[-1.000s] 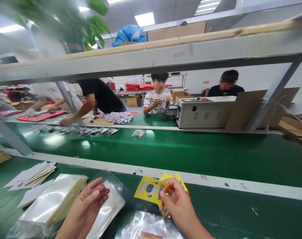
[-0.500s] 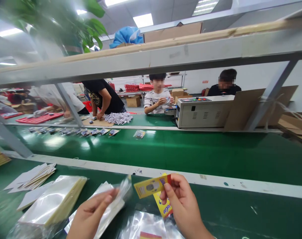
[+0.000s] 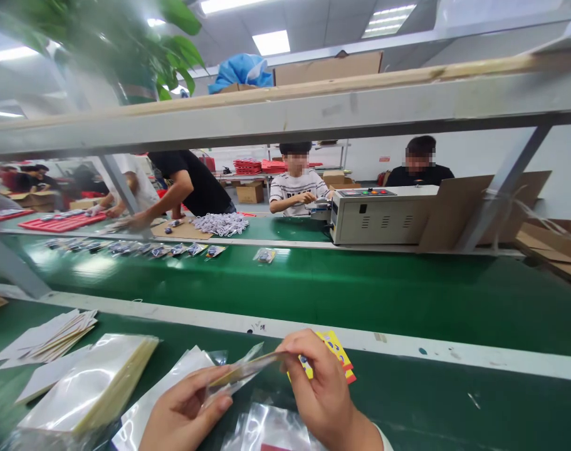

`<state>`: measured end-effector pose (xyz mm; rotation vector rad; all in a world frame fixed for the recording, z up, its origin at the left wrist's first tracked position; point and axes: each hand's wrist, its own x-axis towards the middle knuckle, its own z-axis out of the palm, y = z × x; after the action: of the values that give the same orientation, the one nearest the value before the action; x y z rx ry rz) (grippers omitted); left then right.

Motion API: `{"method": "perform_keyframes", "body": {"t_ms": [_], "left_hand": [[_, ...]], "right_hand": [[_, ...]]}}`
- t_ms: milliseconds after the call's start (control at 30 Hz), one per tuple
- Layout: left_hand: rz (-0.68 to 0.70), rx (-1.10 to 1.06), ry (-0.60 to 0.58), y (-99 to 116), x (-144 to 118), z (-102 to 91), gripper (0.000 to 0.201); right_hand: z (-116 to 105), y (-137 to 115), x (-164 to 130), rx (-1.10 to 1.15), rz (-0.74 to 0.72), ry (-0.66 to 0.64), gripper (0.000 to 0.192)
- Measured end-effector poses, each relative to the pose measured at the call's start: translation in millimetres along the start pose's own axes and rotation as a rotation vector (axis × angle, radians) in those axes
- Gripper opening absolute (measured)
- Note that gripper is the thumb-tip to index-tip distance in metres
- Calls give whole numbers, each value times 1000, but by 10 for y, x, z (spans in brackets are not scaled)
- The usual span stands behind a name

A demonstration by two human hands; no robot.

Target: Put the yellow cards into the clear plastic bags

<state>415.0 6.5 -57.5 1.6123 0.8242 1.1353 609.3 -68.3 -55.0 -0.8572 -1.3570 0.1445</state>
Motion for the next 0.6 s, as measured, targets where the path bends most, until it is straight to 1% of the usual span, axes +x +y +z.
{"method": "perform_keyframes", "body": {"t_ms": [67, 133, 200, 267, 300, 333, 367, 433, 467, 533, 567, 600], "left_hand": [[-18, 1, 5, -9, 4, -16, 26], [-27, 23, 4, -11, 13, -37, 22], [-22, 61, -4, -2, 26, -56, 20], [-16, 83, -13, 21, 34, -63, 19], [-17, 84, -17, 35, 33, -59, 19], [-19, 82, -22, 49, 28, -50, 19], [-22, 81, -27, 59, 17, -40, 19], [-28, 83, -44, 57, -14, -26, 21], [-29, 69, -64, 40, -30, -33, 27], [-11, 24, -117, -30, -40, -98, 50], [1, 33, -127, -81, -28, -160, 62], [8, 89, -116, -139, 0, -243, 69]], "right_hand": [[-40, 13, 14, -97, -87, -95, 43], [-59, 3, 46, -198, -166, -172, 46], [-55, -29, 95, -291, -222, -223, 45], [-27, -82, 148, -401, -228, -279, 39], [-6, -113, 173, -465, -209, -332, 32], [17, -145, 195, -527, -182, -402, 23], [41, -174, 210, -578, -153, -486, 18], [77, -216, 217, -619, -89, -636, 35], [84, -224, 205, -598, -47, -671, 36], [66, -207, 148, -487, 81, -658, 19], [41, -181, 103, -413, 171, -623, 17], [7, -145, 51, -336, 273, -582, 18]]}}
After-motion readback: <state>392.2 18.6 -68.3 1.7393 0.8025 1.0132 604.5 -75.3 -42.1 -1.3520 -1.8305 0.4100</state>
